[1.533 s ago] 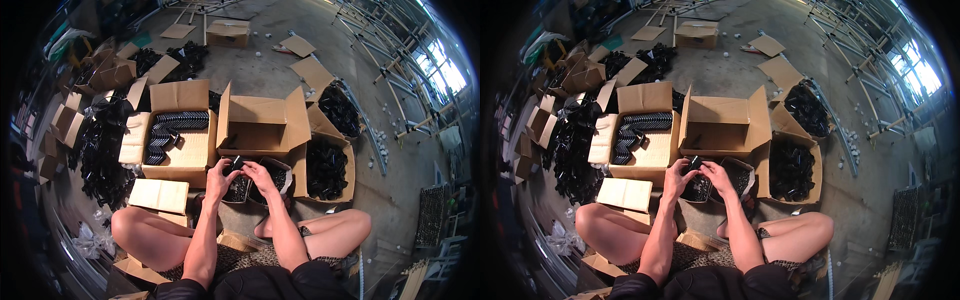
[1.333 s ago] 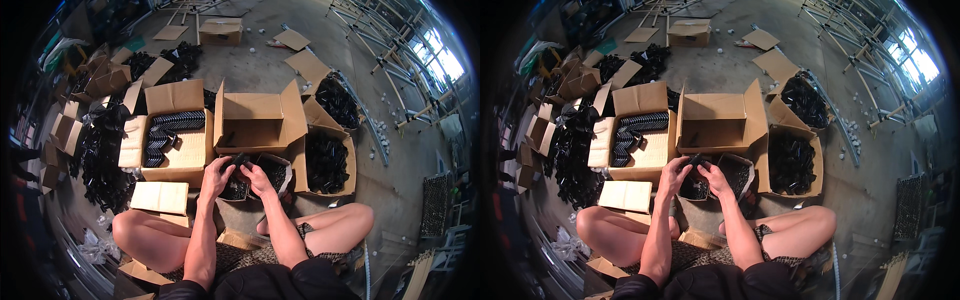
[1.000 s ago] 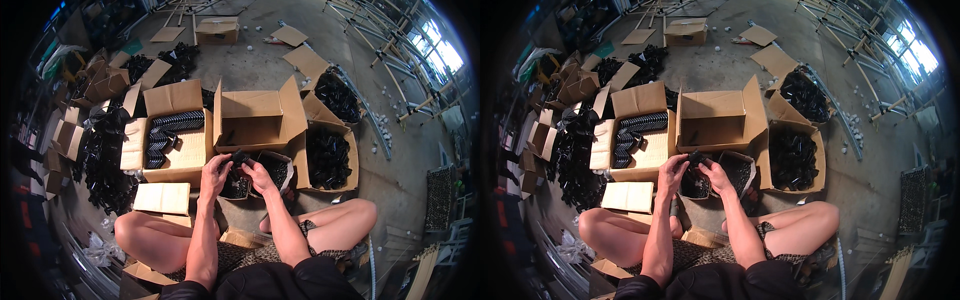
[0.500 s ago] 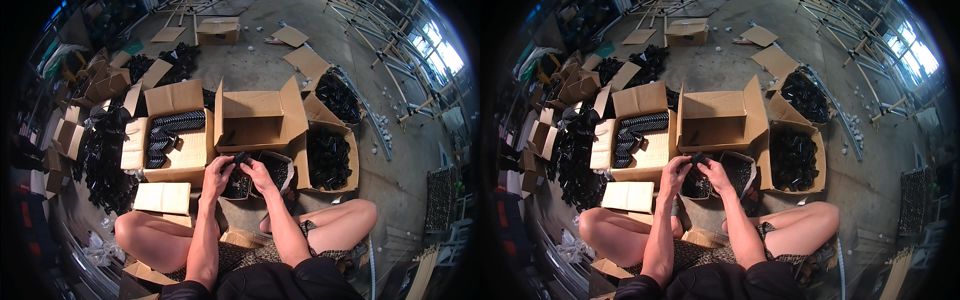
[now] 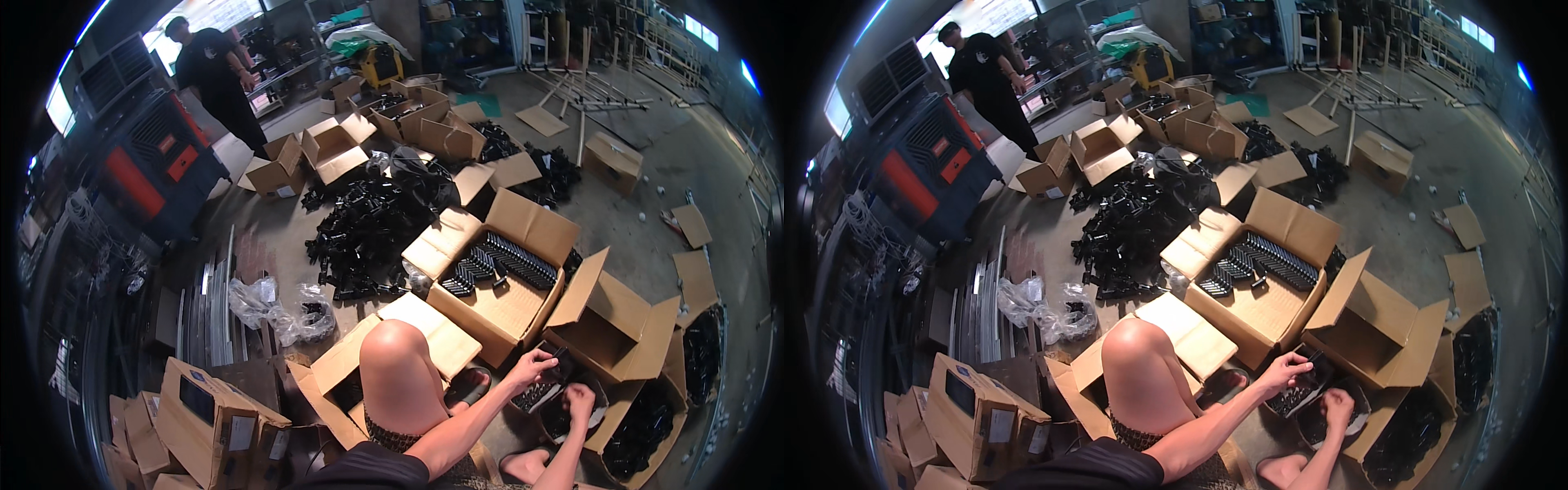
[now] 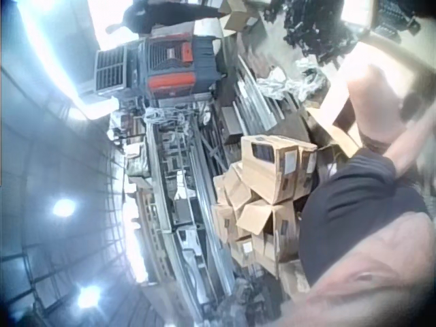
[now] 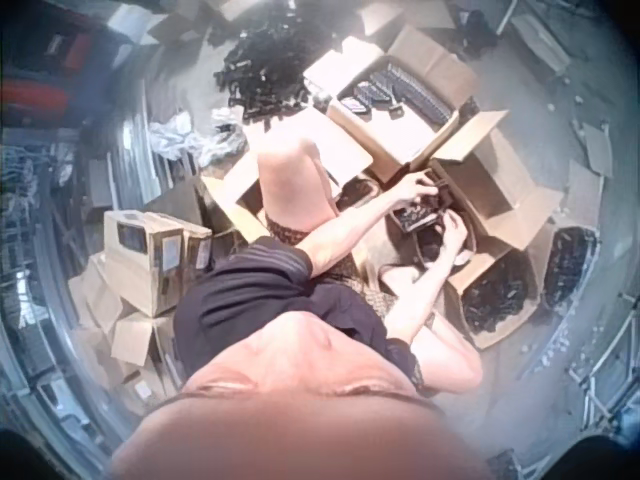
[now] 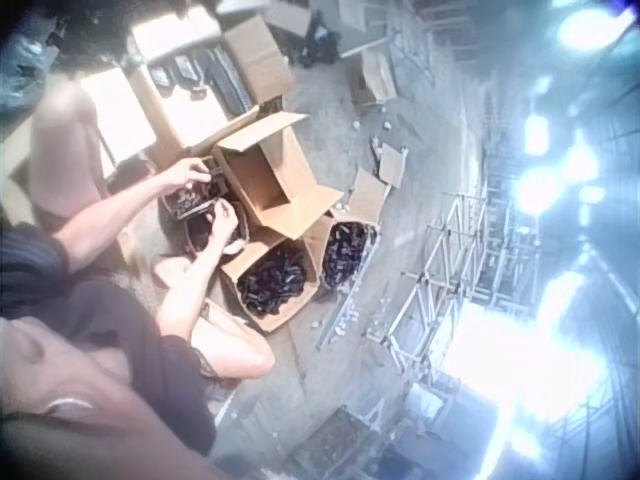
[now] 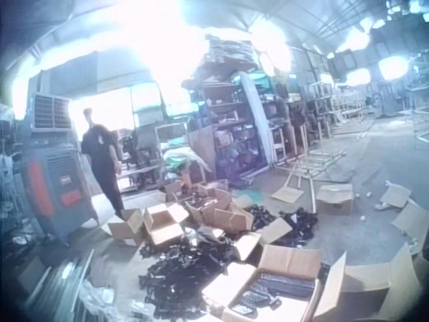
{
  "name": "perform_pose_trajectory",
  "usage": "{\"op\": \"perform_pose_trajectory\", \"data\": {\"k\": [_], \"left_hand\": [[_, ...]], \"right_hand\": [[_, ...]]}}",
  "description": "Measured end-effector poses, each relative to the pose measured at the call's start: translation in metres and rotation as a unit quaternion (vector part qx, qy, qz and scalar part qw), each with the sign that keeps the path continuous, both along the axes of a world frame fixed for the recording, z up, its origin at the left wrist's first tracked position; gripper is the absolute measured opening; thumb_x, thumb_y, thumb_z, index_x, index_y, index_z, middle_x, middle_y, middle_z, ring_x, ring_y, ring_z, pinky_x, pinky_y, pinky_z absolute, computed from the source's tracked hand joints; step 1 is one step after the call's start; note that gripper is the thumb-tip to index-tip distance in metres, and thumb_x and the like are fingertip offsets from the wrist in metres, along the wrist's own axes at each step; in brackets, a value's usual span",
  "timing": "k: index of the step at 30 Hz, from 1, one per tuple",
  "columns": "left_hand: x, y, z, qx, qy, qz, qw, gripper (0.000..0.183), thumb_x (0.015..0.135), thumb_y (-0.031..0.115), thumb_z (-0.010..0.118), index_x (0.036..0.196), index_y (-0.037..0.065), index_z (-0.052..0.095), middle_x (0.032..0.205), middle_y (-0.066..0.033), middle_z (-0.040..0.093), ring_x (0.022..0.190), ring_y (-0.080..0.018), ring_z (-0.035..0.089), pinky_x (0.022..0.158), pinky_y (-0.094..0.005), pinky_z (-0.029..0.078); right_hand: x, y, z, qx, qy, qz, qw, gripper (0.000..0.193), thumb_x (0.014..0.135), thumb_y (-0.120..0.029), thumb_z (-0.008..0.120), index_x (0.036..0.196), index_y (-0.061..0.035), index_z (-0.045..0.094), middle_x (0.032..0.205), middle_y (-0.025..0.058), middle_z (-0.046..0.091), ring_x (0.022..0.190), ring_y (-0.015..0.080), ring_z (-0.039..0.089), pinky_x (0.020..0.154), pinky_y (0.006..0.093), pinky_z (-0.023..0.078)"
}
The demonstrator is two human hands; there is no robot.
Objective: The person is sitting and sorting small black plastic components by hand into several cardboard boxes. They move items from a central pile and place them into different boxes on the floor.
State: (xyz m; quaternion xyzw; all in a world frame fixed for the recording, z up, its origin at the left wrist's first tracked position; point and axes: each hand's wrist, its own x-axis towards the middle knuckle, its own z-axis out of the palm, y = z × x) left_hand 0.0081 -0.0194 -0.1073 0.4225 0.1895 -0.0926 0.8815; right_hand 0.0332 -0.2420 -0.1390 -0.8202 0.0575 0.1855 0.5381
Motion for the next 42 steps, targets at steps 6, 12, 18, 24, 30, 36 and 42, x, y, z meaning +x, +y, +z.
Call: {"op": "perform_pose_trajectory", "data": {"k": [6,12,18,24,30,36,42], "left_hand": [[0.009,-0.002,-0.003,-0.111,0.03,0.026,0.993,0.024,0.094,0.022,0.067,0.107,0.004,0.058,0.096,-0.0082,0.069,0.071,-0.0144,0.067,0.074,-0.0355,0.062],[0.012,-0.017,0.005,-0.136,0.037,0.036,0.989,0.024,0.094,0.02,0.067,0.105,0.0,0.059,0.097,-0.0092,0.066,0.083,-0.0187,0.068,0.076,-0.0368,0.062],[-0.002,-0.006,0.0,-0.117,0.058,0.072,0.989,0.023,0.093,0.019,0.068,0.106,0.001,0.06,0.098,-0.009,0.067,0.082,-0.0183,0.068,0.078,-0.0376,0.062],[0.009,-0.016,0.004,-0.09,0.044,0.043,0.994,0.023,0.093,0.019,0.068,0.109,0.003,0.062,0.099,-0.0061,0.066,0.084,-0.0167,0.066,0.079,-0.0402,0.06],[0.01,-0.017,0.005,-0.014,0.017,0.027,0.999,0.015,0.094,0.017,0.066,0.101,0.005,0.064,0.083,-0.0028,0.067,0.061,-0.0089,0.057,0.069,-0.0335,0.058],[0.012,-0.013,0.007,-0.054,0.002,0.021,0.998,0.02,0.095,0.014,0.065,0.109,0.002,0.059,0.097,-0.0127,0.07,0.088,-0.0222,0.07,0.08,-0.0431,0.061],[0.006,-0.022,0.031,-0.015,-0.016,0.02,1.0,0.032,0.091,0.013,0.07,0.114,-0.001,0.053,0.097,-0.0144,0.07,0.077,-0.0148,0.069,0.064,-0.0244,0.057]], "right_hand": [[-0.047,0.0,-0.058,-0.361,-0.02,0.137,0.922,0.029,0.069,-0.01,0.076,0.096,-0.0002,0.071,0.098,0.0242,0.069,0.1,0.0402,0.066,0.085,0.0433,0.054],[-0.033,-0.011,-0.055,-0.371,0.045,0.191,0.908,0.027,0.069,-0.003,0.066,0.095,0.0001,0.071,0.104,0.0241,0.067,0.105,0.0378,0.064,0.087,0.0426,0.053],[-0.043,0.009,-0.047,-0.437,0.073,0.212,0.871,0.029,0.067,0.002,0.062,0.094,0.0,0.071,0.102,0.0234,0.068,0.102,0.0369,0.067,0.085,0.042,0.055],[-0.025,-0.055,-0.115,-0.312,-0.041,0.183,0.931,0.012,0.064,-0.007,0.076,0.076,-0.0037,0.073,0.078,0.0187,0.07,0.074,0.0322,0.069,0.069,0.0409,0.054],[-0.003,-0.049,-0.07,-0.098,0.019,0.168,0.981,0.026,0.081,-0.022,0.069,0.066,-0.0005,0.07,0.058,0.0098,0.064,0.052,0.0164,0.059,0.053,0.0348,0.048],[-0.007,-0.012,0.015,0.086,0.133,0.022,0.987,0.022,0.092,-0.024,0.068,0.086,-0.0025,0.07,0.076,0.0014,0.067,0.059,0.0068,0.057,0.048,0.0194,0.039],[0.003,0.006,0.062,0.241,0.05,-0.032,0.969,0.015,0.089,-0.017,0.073,0.092,-0.0042,0.067,0.073,-0.0007,0.064,0.062,0.0053,0.057,0.051,0.0191,0.042]]}}
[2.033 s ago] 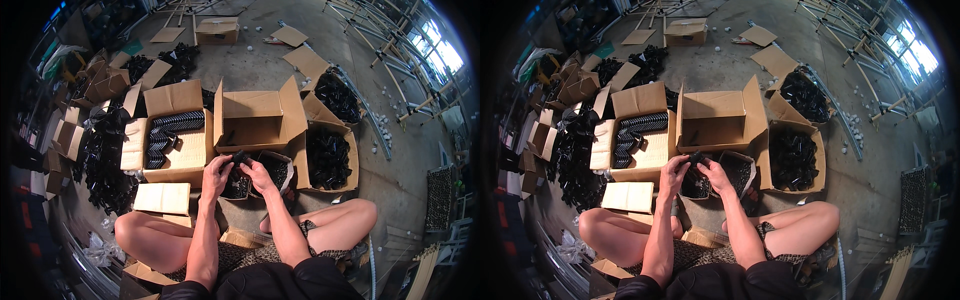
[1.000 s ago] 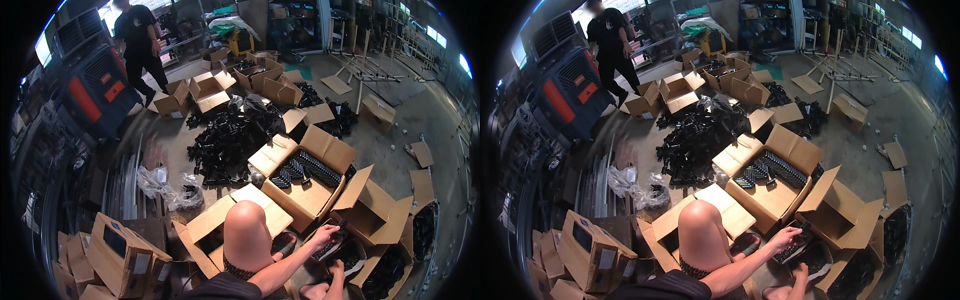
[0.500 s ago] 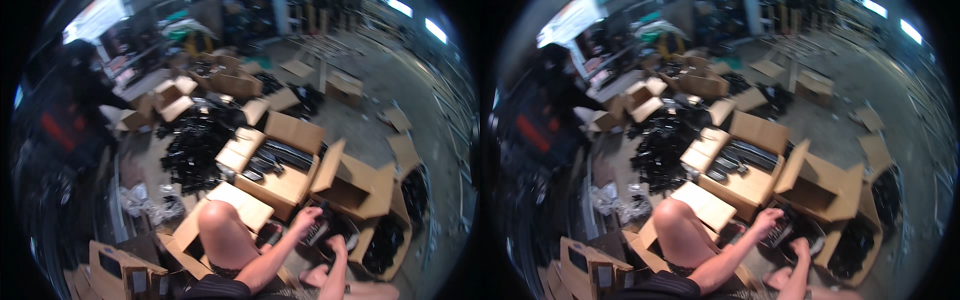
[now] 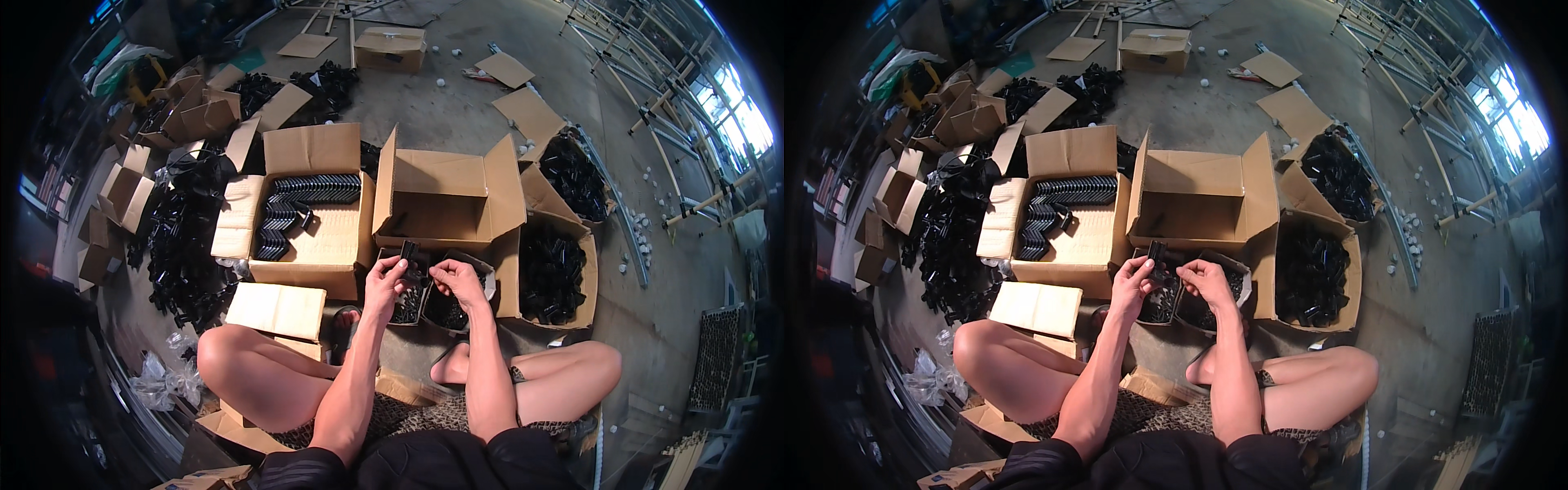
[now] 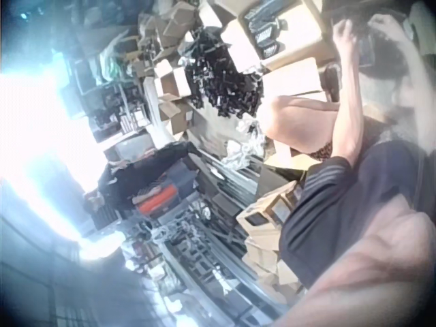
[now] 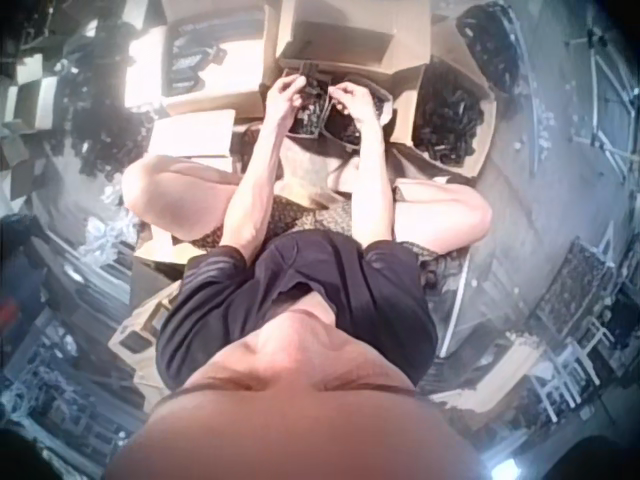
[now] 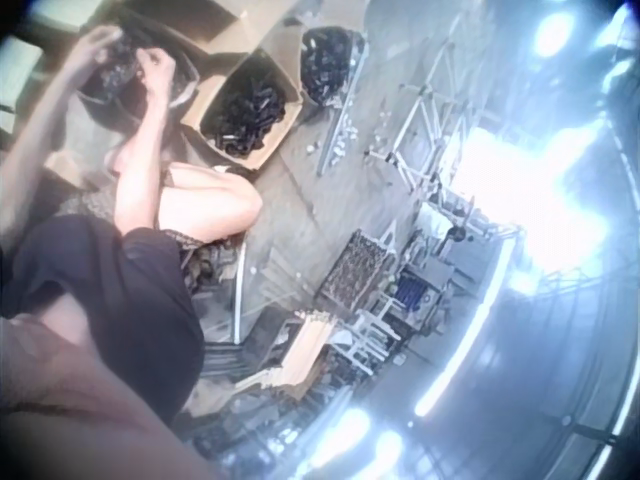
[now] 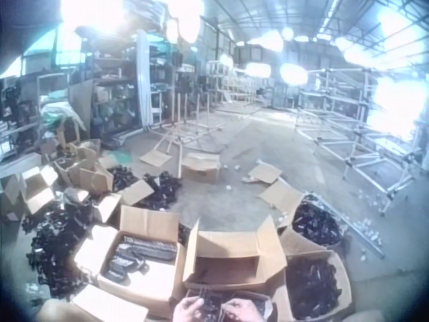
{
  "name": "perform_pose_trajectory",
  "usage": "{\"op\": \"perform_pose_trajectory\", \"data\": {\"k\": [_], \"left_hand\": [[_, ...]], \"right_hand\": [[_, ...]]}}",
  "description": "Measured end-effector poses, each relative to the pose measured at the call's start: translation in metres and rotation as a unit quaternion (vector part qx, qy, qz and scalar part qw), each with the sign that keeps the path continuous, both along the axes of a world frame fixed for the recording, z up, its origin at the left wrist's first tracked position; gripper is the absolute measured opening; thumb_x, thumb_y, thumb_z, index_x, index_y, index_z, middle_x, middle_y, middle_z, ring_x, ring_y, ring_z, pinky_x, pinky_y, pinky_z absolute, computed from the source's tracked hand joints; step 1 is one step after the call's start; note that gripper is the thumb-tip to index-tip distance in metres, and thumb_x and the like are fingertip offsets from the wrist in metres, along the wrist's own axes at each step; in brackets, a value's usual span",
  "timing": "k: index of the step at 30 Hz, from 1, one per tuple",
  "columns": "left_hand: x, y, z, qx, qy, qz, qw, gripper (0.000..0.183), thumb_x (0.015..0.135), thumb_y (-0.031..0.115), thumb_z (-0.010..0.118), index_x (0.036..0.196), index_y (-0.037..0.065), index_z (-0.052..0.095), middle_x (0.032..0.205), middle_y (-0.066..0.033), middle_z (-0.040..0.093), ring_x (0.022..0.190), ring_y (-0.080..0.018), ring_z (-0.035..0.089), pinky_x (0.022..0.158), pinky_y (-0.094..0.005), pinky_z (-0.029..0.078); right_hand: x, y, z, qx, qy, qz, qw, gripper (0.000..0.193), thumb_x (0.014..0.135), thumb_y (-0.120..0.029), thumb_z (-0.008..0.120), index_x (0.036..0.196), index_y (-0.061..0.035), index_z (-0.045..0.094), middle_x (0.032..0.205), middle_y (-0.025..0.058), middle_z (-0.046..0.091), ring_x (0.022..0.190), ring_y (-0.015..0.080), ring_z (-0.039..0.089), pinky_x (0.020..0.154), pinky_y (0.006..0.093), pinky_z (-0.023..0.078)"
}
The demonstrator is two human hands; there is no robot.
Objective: The person is sitting and sorting small black plastic components by hand into several cardboard boxes. They move items from a central pile and place them into different boxes on the floor.
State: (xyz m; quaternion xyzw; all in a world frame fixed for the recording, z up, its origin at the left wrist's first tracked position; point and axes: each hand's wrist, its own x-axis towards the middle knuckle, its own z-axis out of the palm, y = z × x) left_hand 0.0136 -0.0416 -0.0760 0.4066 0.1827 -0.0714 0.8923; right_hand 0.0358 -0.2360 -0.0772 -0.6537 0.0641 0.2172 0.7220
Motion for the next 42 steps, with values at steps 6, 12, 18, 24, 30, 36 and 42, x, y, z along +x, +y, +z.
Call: {"op": "perform_pose_trajectory", "data": {"k": [6,12,18,24,30,36,42], "left_hand": [[-0.001,-0.007,0.004,0.069,-0.032,0.0,0.997,0.031,0.09,0.014,0.072,0.112,0.0,0.056,0.091,-0.0085,0.068,0.073,-0.0086,0.063,0.061,-0.0199,0.051],[-0.001,-0.008,-0.004,0.167,-0.06,0.014,0.984,0.029,0.089,0.015,0.074,0.11,0.001,0.059,0.09,-0.0039,0.067,0.076,-0.0064,0.06,0.064,-0.0201,0.048],[-0.003,-0.008,-0.003,0.3,-0.075,0.047,0.95,0.031,0.09,0.02,0.071,0.109,-0.001,0.06,0.09,-0.0067,0.067,0.081,-0.0097,0.06,0.07,-0.0263,0.049],[-0.009,-0.003,0.001,0.298,-0.087,0.054,0.949,0.033,0.09,0.019,0.068,0.11,-0.005,0.058,0.095,-0.0135,0.069,0.091,-0.0171,0.066,0.08,-0.031,0.052],[-0.006,-0.004,0.007,0.32,-0.11,0.049,0.94,0.032,0.09,0.019,0.067,0.11,-0.004,0.058,0.095,-0.0164,0.069,0.091,-0.0219,0.068,0.082,-0.0337,0.052],[-0.006,0.0,0.016,0.383,-0.116,0.05,0.915,0.031,0.091,0.018,0.067,0.109,-0.005,0.058,0.094,-0.0155,0.069,0.086,-0.0164,0.066,0.078,-0.0311,0.052],[-0.003,0.017,0.027,0.398,-0.111,0.075,0.908,0.032,0.091,0.019,0.067,0.11,-0.005,0.057,0.098,-0.0185,0.069,0.094,-0.0214,0.068,0.083,-0.0335,0.052]], "right_hand": [[0.005,0.016,0.025,0.062,-0.045,-0.039,0.996,0.014,0.088,-0.011,0.072,0.096,-0.001,0.065,0.081,0.0054,0.07,0.073,0.01,0.066,0.064,0.0222,0.051],[0.005,0.03,0.025,-0.04,-0.092,-0.052,0.994,0.019,0.087,-0.009,0.072,0.1,0.0028,0.066,0.085,0.008,0.072,0.078,0.0114,0.067,0.069,0.0236,0.052],[-0.003,0.052,0.023,-0.096,-0.116,-0.078,0.986,0.018,0.087,-0.004,0.071,0.102,0.0043,0.068,0.089,0.0082,0.071,0.082,0.0106,0.066,0.073,0.0231,0.052],[-0.007,0.059,0.011,-0.083,-0.099,-0.114,0.985,0.013,0.084,-0.005,0.074,0.093,0.0034,0.071,0.079,-0.0003,0.067,0.071,0.005,0.057,0.066,0.0202,0.046],[-0.002,0.052,0.01,-0.093,-0.111,-0.101,0.984,0.013,0.086,-0.007,0.072,0.092,0.0037,0.07,0.078,-0.002,0.064,0.069,0.0042,0.054,0.063,0.0203,0.043],[-0.002,0.058,0.02,-0.207,-0.21,-0.084,0.952,0.015,0.088,-0.011,0.07,0.09,0.0044,0.069,0.075,-0.0029,0.063,0.068,0.0056,0.054,0.062,0.0223,0.043],[0.012,0.071,0.018,-0.219,-0.219,-0.026,0.95,0.019,0.092,-0.014,0.068,0.084,0.0035,0.067,0.07,-0.0043,0.057,0.066,0.0048,0.047,0.058,0.0234,0.039]]}}
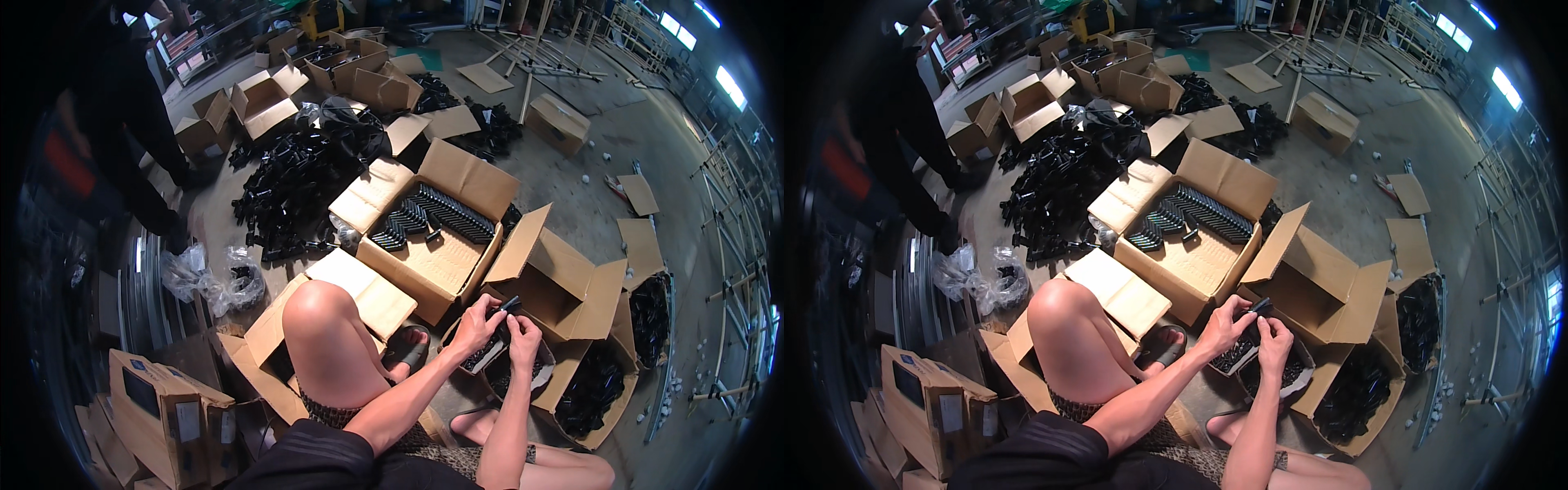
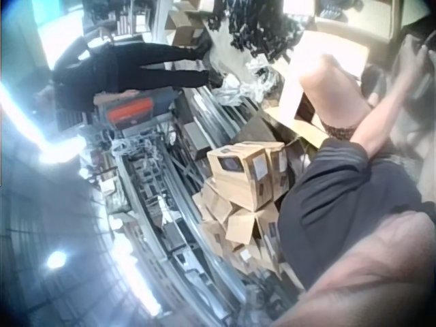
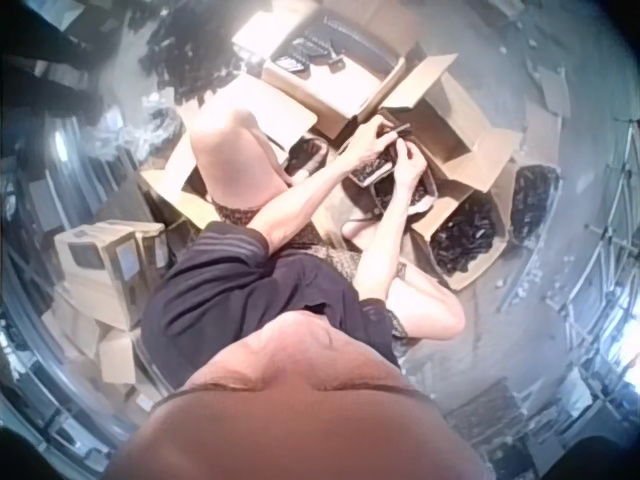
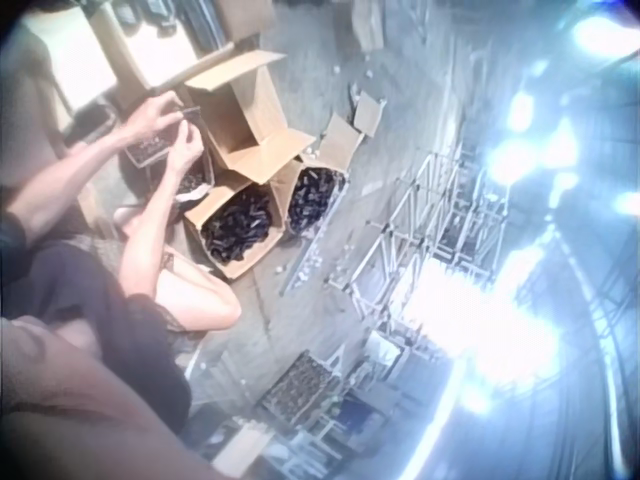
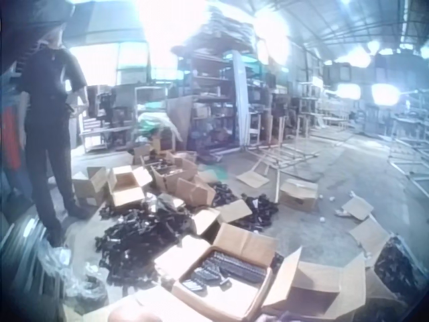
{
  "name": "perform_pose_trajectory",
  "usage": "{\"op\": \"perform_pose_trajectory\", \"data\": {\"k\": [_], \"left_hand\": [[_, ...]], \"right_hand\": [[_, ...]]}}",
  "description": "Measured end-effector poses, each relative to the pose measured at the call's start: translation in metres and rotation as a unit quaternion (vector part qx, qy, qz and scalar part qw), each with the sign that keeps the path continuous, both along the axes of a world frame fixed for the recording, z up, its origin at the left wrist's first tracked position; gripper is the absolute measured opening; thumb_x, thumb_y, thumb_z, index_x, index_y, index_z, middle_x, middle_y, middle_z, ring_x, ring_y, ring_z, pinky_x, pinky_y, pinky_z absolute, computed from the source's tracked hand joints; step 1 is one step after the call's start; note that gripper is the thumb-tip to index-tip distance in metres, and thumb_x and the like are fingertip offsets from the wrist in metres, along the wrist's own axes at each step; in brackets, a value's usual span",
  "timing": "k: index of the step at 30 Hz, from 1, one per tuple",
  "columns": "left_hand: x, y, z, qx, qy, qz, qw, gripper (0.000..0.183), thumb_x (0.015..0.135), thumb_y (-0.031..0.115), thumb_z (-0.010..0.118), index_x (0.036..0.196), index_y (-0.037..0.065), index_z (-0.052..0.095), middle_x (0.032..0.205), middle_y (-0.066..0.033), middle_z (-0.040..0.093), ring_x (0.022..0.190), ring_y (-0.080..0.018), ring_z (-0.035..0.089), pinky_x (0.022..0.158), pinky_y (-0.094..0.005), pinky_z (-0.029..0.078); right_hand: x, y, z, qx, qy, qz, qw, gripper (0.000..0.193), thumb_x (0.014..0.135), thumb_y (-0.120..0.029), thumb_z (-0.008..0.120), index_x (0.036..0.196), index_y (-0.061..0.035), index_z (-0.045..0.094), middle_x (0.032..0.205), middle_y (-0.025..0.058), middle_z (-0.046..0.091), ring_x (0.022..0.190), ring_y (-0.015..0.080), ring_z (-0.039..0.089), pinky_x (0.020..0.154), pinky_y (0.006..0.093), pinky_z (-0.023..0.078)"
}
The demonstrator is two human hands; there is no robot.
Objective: The person is sitting and sorting small black plastic components by hand into several cardboard boxes. They move items from a central pile and place them into different boxes on the floor.
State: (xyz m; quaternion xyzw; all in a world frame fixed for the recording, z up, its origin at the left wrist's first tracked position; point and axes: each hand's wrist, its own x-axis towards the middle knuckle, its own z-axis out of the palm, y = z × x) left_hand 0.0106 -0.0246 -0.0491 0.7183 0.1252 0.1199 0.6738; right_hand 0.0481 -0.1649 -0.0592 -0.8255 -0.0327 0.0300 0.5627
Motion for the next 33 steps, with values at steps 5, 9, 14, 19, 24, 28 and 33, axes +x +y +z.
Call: {"op": "perform_pose_trajectory", "data": {"k": [5,9,14,19,24,28,33], "left_hand": [[-0.001,0.008,0.007,-0.017,-0.025,0.012,0.999,0.028,0.089,0.017,0.067,0.107,-0.003,0.058,0.094,-0.0224,0.069,0.09,-0.0338,0.069,0.078,-0.0392,0.052],[0.001,0.005,0.002,0.005,0.002,0.003,1.0,0.033,0.09,0.02,0.069,0.11,-0.004,0.058,0.098,-0.0194,0.069,0.093,-0.0222,0.068,0.082,-0.0347,0.053],[0.002,0.002,-0.008,-0.027,0.017,-0.004,0.999,0.032,0.09,0.018,0.07,0.111,-0.004,0.06,0.1,-0.0151,0.07,0.094,-0.0179,0.066,0.081,-0.0315,0.053],[0.005,-0.002,-0.011,-0.066,0.011,-0.02,0.998,0.03,0.09,0.017,0.069,0.108,-0.004,0.06,0.099,-0.015,0.07,0.093,-0.0177,0.067,0.082,-0.0302,0.052],[0.006,-0.003,-0.013,-0.04,0.007,-0.041,0.998,0.028,0.091,0.012,0.068,0.111,-0.005,0.057,0.103,-0.0135,0.068,0.095,-0.0155,0.066,0.082,-0.0282,0.053],[0.005,-0.004,-0.003,-0.038,0.015,-0.051,0.998,0.028,0.091,0.013,0.069,0.11,-0.004,0.058,0.103,-0.014,0.069,0.094,-0.0155,0.066,0.082,-0.0284,0.052],[0.004,-0.003,-0.008,-0.036,0.018,-0.043,0.998,0.027,0.092,0.014,0.068,0.11,-0.004,0.058,0.102,-0.0127,0.068,0.092,-0.0135,0.064,0.081,-0.0272,0.052]], "right_hand": [[0.007,0.008,-0.008,0.076,0.043,0.02,0.996,0.031,0.095,-0.018,0.063,0.073,0.0015,0.057,0.065,-0.0036,0.049,0.063,0.0066,0.04,0.055,0.0279,0.034],[0.006,0.004,-0.016,-0.014,0.02,0.012,1.0,0.03,0.098,-0.019,0.057,0.079,0.004,0.057,0.064,0.0058,0.051,0.064,0.0105,0.044,0.058,0.0329,0.04],[0.007,0.005,-0.016,-0.074,0.018,0.002,0.997,0.033,0.097,-0.027,0.057,0.086,0.0034,0.061,0.066,0.0178,0.053,0.063,0.0141,0.046,0.06,0.0368,0.044],[-0.003,-0.005,0.011,-0.022,0.041,0.041,0.998,0.027,0.092,-0.024,0.065,0.093,0.0029,0.066,0.07,0.0091,0.063,0.067,0.0109,0.054,0.062,0.0319,0.045],[-0.004,-0.007,0.024,-0.04,0.067,0.034,0.996,0.027,0.092,-0.024,0.065,0.092,0.0033,0.066,0.071,0.0119,0.063,0.067,0.0119,0.057,0.063,0.032,0.046],[-0.002,-0.008,0.002,0.027,0.02,0.013,0.999,0.029,0.094,-0.026,0.063,0.094,0.003,0.063,0.07,0.0127,0.063,0.066,0.0141,0.057,0.063,0.0333,0.046],[0.003,-0.007,0.008,-0.095,0.09,0.04,0.991,0.033,0.095,-0.029,0.063,0.097,0.0033,0.062,0.079,0.0135,0.067,0.074,0.0193,0.063,0.068,0.0332,0.049]]}}
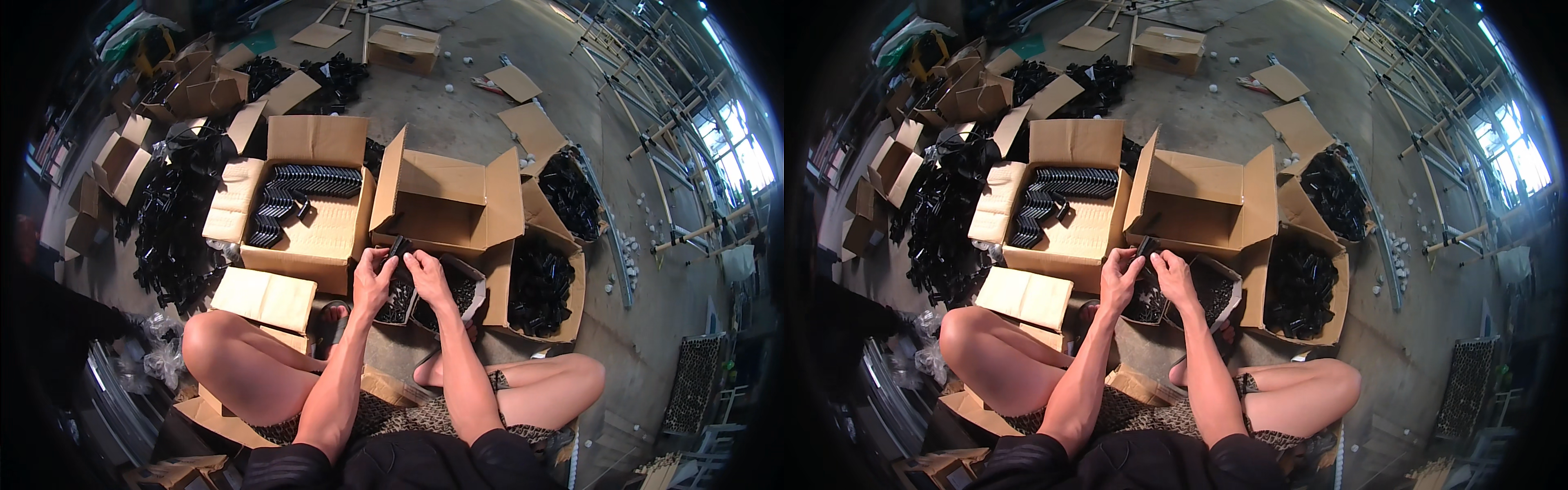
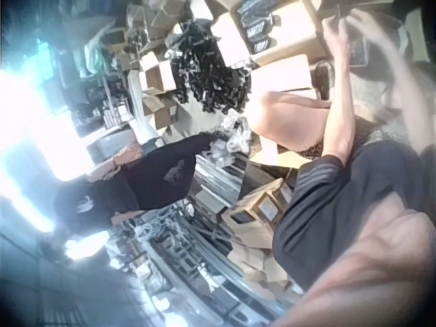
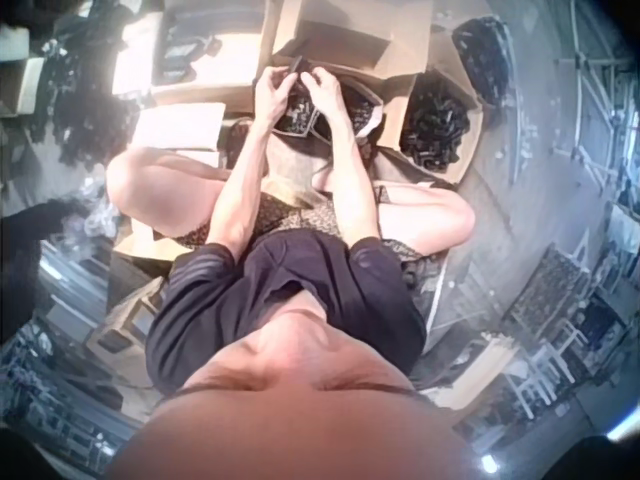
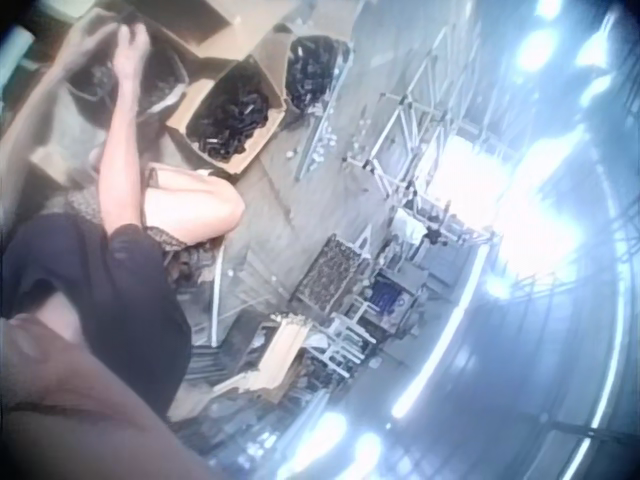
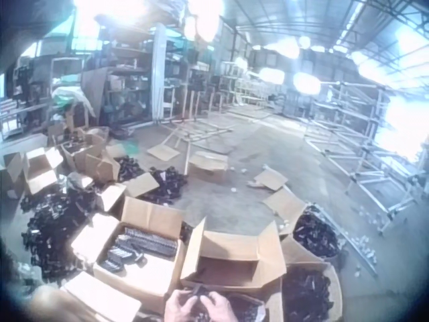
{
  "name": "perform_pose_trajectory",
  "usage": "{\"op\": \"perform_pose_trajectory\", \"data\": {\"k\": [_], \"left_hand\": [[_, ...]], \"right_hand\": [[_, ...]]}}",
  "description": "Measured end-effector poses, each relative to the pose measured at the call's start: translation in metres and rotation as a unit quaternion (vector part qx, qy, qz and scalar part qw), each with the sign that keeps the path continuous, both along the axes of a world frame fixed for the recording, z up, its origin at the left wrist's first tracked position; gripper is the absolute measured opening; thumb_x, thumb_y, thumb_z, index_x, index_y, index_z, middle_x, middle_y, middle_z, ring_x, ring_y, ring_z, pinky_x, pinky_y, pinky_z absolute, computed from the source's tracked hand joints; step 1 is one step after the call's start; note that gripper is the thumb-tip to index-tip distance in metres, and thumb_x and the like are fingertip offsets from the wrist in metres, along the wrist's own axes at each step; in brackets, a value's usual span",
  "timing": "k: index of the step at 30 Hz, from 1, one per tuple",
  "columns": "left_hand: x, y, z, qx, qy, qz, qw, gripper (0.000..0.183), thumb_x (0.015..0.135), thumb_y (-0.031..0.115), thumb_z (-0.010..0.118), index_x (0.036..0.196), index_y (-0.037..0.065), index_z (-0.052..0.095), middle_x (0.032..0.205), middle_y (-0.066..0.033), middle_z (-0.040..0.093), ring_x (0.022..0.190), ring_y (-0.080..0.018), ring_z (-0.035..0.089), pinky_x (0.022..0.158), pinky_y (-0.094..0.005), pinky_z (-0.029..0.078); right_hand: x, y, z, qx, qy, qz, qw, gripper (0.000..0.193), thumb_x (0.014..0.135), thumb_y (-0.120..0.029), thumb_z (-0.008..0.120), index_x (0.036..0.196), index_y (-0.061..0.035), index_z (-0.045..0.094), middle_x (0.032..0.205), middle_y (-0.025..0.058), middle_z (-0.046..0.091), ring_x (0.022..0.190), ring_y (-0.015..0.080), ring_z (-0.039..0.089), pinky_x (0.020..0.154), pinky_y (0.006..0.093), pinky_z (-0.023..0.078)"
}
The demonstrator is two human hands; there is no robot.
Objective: The person is sitting and sorting small black plastic components by hand into several cardboard boxes. They move items from a central pile and place them into different boxes on the floor.
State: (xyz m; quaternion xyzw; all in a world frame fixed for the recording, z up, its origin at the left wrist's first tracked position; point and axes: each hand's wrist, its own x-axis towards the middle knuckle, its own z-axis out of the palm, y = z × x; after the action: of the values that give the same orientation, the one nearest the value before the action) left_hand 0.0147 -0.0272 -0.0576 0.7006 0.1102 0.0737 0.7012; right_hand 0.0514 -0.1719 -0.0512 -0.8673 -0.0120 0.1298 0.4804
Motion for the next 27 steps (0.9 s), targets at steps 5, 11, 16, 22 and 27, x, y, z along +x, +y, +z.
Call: {"op": "perform_pose_trajectory", "data": {"k": [5,11,16,22,27], "left_hand": [[0.003,-0.003,-0.008,-0.01,0.012,-0.014,1.0,0.028,0.092,0.015,0.068,0.111,-0.003,0.057,0.099,-0.011,0.069,0.088,-0.0115,0.064,0.077,-0.0254,0.052],[0.001,-0.001,-0.01,-0.014,0.002,-0.012,1.0,0.029,0.092,0.015,0.068,0.111,-0.004,0.057,0.098,-0.0103,0.068,0.088,-0.0112,0.064,0.076,-0.0251,0.052],[0.001,-0.003,-0.009,-0.008,-0.001,-0.011,1.0,0.029,0.092,0.015,0.069,0.111,-0.004,0.057,0.101,-0.0109,0.068,0.09,-0.0115,0.064,0.078,-0.0249,0.052],[0.002,-0.008,-0.006,-0.037,0.002,-0.01,0.999,0.03,0.09,0.016,0.07,0.11,-0.004,0.058,0.096,-0.0138,0.07,0.088,-0.0148,0.066,0.079,-0.0287,0.052],[0.002,-0.001,-0.011,-0.042,0.004,-0.029,0.999,0.026,0.093,0.012,0.067,0.111,-0.003,0.056,0.098,-0.0101,0.068,0.086,-0.0114,0.065,0.073,-0.0261,0.055]], "right_hand": [[-0.004,0.001,-0.023,0.18,-0.064,-0.042,0.981,0.034,0.096,-0.03,0.061,0.093,0.0038,0.061,0.073,0.0152,0.063,0.068,0.0169,0.059,0.063,0.0356,0.046],[0.0,-0.003,0.01,0.052,0.021,0.001,0.998,0.017,0.092,-0.012,0.066,0.098,0.0041,0.063,0.087,0.0044,0.066,0.081,0.009,0.061,0.073,0.0244,0.051],[-0.005,-0.004,-0.012,0.2,-0.03,-0.032,0.979,0.02,0.093,-0.016,0.065,0.095,0.0042,0.064,0.081,0.0019,0.065,0.075,0.007,0.058,0.066,0.0243,0.048],[-0.008,-0.001,-0.01,0.245,-0.046,-0.083,0.965,0.017,0.091,-0.015,0.068,0.089,0.0017,0.065,0.074,0.0001,0.062,0.07,0.0043,0.053,0.059,0.0227,0.042],[-0.003,-0.008,0.006,0.081,-0.004,-0.031,0.996,0.023,0.093,-0.019,0.067,0.086,0.0021,0.063,0.069,-0.0015,0.058,0.065,0.0047,0.049,0.055,0.0247,0.04]]}}
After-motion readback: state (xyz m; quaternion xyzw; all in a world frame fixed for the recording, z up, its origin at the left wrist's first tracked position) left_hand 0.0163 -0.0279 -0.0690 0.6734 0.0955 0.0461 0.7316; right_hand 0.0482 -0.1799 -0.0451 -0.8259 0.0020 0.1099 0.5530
